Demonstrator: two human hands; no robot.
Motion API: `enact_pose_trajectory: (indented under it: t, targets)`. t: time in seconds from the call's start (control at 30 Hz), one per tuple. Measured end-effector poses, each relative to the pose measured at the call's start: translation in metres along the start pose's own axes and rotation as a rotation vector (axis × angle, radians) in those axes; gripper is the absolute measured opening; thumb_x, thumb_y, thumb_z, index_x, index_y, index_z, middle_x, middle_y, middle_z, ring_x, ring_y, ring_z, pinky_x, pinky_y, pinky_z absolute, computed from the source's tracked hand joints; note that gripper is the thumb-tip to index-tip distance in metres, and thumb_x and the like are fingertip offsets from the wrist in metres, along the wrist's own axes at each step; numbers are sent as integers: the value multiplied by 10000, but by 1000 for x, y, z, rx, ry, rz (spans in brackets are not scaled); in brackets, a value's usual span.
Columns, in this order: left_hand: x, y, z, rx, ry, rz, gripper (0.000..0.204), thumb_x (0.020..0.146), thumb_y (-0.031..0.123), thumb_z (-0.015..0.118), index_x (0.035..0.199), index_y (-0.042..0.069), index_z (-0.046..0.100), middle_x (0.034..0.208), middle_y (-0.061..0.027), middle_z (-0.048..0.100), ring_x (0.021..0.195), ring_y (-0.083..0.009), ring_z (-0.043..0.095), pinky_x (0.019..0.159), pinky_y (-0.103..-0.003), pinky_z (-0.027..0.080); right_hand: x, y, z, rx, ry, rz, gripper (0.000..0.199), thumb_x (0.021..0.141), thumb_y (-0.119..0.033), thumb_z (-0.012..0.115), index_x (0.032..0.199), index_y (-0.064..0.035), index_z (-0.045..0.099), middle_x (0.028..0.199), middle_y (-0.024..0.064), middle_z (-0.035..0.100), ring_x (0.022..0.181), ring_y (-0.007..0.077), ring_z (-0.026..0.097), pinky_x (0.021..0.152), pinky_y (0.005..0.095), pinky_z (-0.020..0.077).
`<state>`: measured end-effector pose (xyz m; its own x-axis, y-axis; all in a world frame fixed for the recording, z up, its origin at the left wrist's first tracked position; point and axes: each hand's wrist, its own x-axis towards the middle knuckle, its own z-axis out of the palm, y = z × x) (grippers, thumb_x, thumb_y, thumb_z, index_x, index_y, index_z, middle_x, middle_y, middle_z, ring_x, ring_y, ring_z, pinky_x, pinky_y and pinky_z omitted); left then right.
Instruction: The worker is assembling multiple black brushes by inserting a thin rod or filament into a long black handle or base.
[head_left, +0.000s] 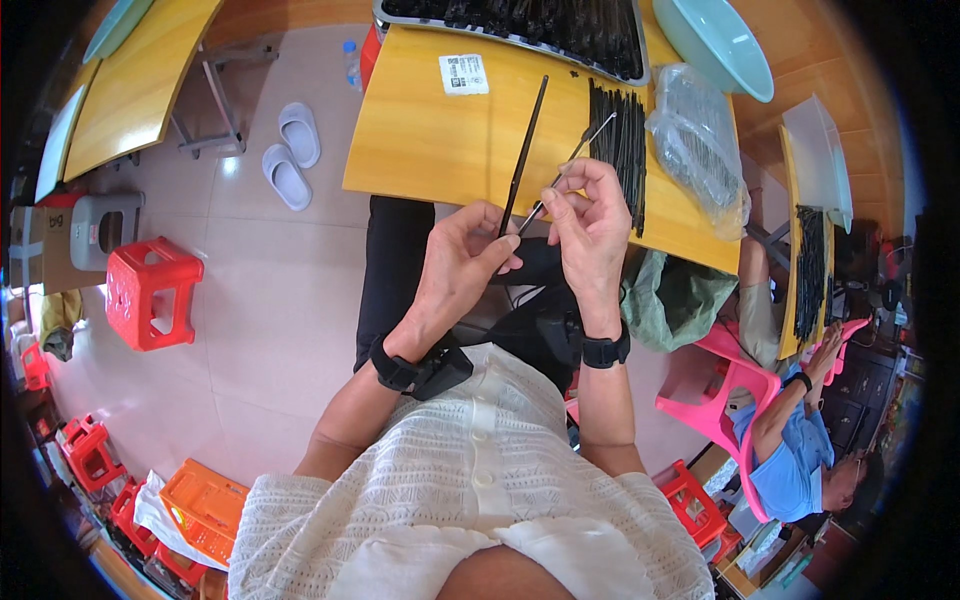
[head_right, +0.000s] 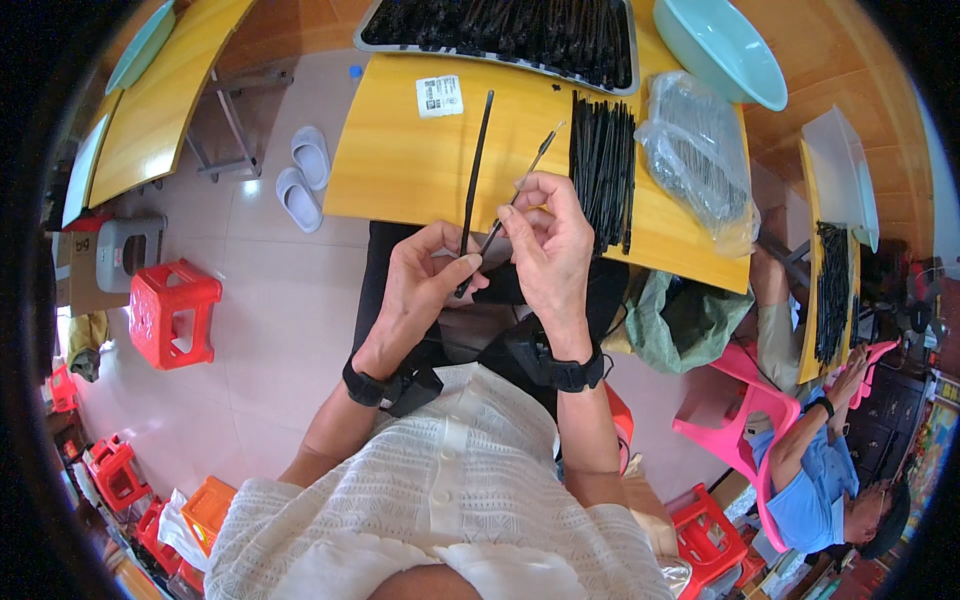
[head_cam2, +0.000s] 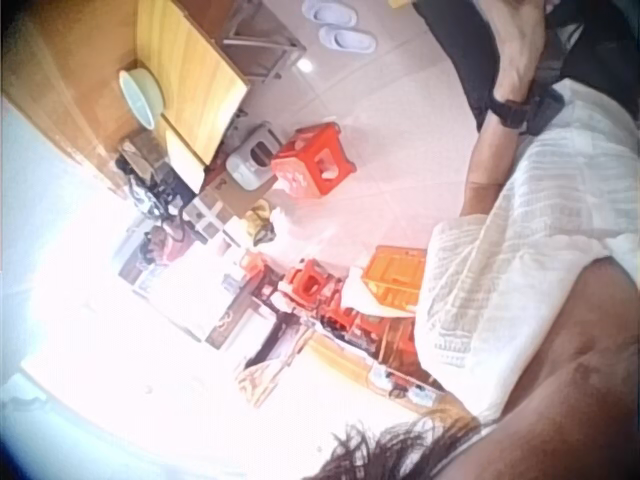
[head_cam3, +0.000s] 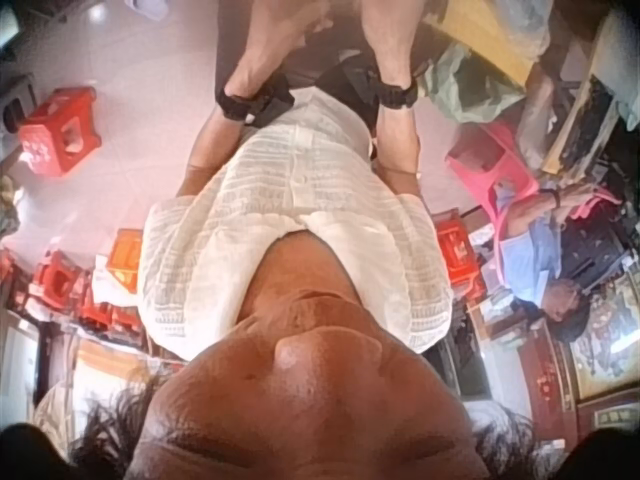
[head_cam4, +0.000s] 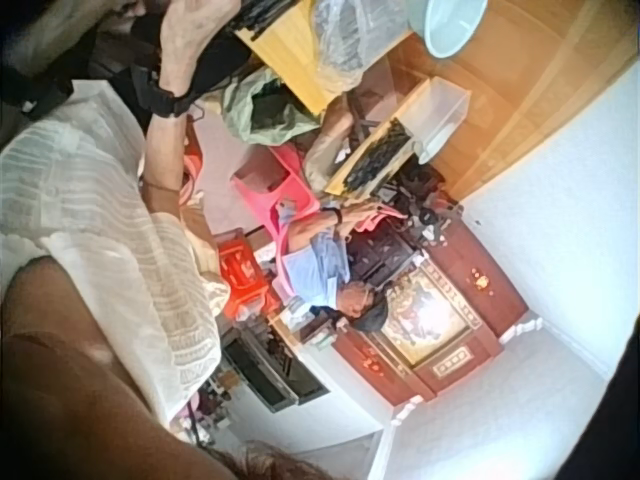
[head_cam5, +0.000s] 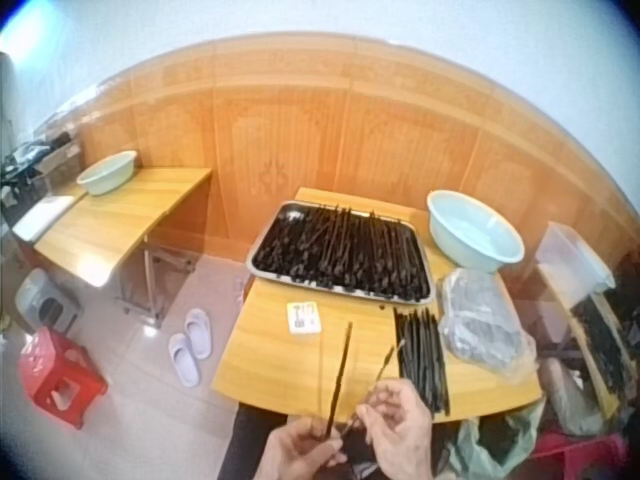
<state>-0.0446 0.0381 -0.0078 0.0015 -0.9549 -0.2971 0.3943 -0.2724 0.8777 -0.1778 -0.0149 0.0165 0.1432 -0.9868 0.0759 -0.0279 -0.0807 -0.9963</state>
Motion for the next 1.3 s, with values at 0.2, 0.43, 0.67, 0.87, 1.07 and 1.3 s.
enact_pose_trajectory:
  t: [0.2,0.43,0.67,0.87,1.07,1.3]
  targets:
    - [0,-2,2,90,30,66,98,805,-22,590,850,-21,502,766,-23,529,656,-103,606,577,-205,477,-1,1,3,-12,18,-28,287,813,62,559,1077,-11,473,801,12,479,674,44,512,596,168,438]
    - [1,-10,6,11,13,110,90,808,-61,562,842,-26,486,762,-18,517,686,-80,584,596,-212,490,1,5,3,-107,30,-85,351,803,71,558,1128,-16,460,740,-6,458,629,36,462,554,171,403]
    - [0,-10,4,88,-8,111,122,810,-52,569,929,-53,543,771,-42,552,678,-77,576,600,-219,491,2,10,12,-187,66,-89,388,802,74,554,1164,-24,455,706,3,464,587,39,454,511,180,383]
    - [2,-13,0,232,-162,5,229,832,-21,578,1060,-44,567,808,-29,618,688,-67,577,606,-189,482,2,2,14,-248,186,-60,356,851,-49,553,1200,-17,484,643,42,542,562,78,511,520,227,420]
    - [2,-2,-2,272,-155,-26,213,820,35,623,1019,-32,587,801,-34,624,682,-60,579,565,-186,467,-4,1,22,-504,79,-72,390,751,-57,629,1121,24,535,689,132,562,556,222,554,544,318,459]
    - [46,25,10,493,-224,231,285,791,88,649,1019,-69,578,806,-135,636,704,-150,626,599,-267,505,26,-10,-31,-829,167,-167,251,751,-50,576,982,46,546,786,229,558,745,400,558,653,439,445]
